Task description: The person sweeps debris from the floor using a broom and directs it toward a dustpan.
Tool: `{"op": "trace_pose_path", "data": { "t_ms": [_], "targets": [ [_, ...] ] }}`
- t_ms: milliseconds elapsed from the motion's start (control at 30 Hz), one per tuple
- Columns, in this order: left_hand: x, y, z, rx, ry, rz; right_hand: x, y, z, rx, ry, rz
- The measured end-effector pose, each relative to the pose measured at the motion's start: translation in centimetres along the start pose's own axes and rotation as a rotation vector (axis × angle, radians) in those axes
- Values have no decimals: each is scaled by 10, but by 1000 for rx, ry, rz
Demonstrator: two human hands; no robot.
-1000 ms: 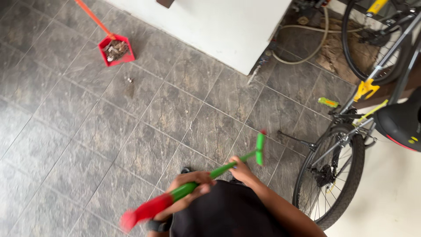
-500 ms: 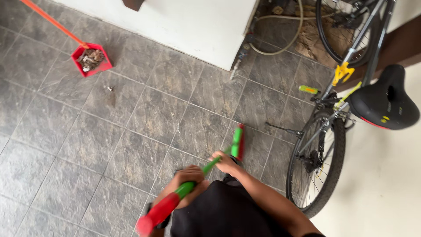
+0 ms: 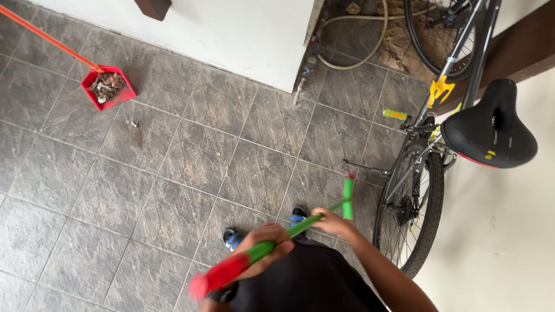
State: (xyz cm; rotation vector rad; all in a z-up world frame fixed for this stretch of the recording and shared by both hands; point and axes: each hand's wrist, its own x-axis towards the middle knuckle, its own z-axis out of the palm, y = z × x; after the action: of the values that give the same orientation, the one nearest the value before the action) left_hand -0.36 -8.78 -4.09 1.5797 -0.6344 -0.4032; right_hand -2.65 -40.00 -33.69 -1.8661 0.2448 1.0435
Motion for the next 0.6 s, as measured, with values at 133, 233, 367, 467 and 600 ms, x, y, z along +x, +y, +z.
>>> {"op": "trace_pose_path", "data": {
  "t_ms": [133, 233, 367, 467, 600],
  "targets": [
    [16, -18, 43, -228, 83, -486, -10, 26, -30, -32, 138, 10],
    [14, -18, 47, -182, 135, -472, 6, 18, -17, 14, 168, -24],
    [-3, -2, 22, 55, 151, -109, 53, -19, 35, 18, 152, -209],
    [-14, 23, -7, 195, 222, -59, 79, -61, 69, 24, 54, -276],
    [-23, 52, -27, 304, 274, 27, 82, -117, 80, -82, 72, -400]
  ]
}}
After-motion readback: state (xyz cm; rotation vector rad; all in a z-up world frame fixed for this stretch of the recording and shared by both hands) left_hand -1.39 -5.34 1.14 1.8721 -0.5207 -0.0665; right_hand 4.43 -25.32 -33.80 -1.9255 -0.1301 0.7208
